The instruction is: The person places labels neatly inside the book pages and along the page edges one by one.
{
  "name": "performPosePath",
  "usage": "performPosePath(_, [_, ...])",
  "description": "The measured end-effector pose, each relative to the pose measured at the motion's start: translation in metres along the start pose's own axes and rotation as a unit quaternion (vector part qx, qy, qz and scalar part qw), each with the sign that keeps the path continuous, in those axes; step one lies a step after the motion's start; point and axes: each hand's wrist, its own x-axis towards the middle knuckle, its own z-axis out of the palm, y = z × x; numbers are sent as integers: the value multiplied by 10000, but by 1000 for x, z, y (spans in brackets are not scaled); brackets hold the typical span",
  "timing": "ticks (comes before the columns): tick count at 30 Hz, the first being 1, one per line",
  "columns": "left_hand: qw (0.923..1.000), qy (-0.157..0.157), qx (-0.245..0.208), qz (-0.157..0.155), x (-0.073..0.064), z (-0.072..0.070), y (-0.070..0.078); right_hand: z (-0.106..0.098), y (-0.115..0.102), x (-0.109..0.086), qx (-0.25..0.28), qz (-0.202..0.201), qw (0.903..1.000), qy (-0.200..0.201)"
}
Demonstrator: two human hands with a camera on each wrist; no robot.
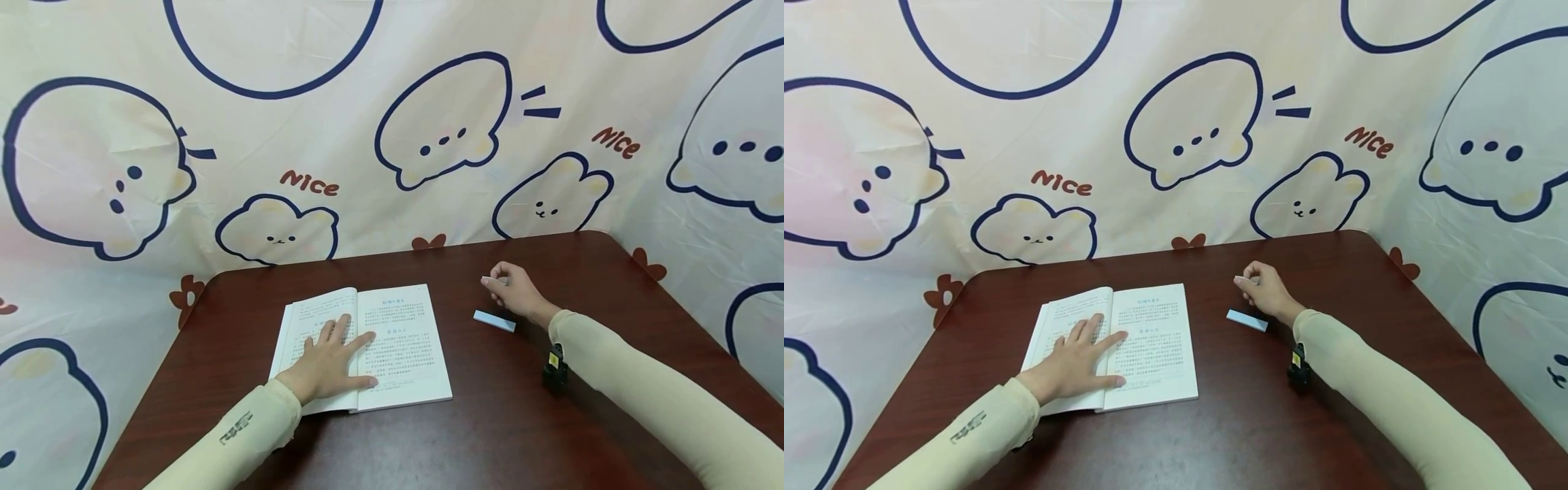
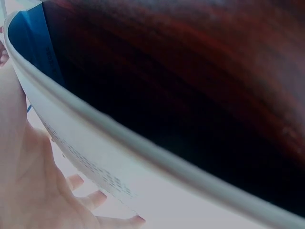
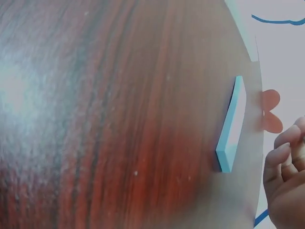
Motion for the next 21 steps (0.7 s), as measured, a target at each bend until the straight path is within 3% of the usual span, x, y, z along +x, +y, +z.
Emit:
performPosePath(9, [10000,36,72,57,0,1,1,3,-2,-4,171,-185,9997,-5])
performPosePath(21, [9999,39,73,65,-2,-1,2,0,-4,-7,-92,43,9998,145])
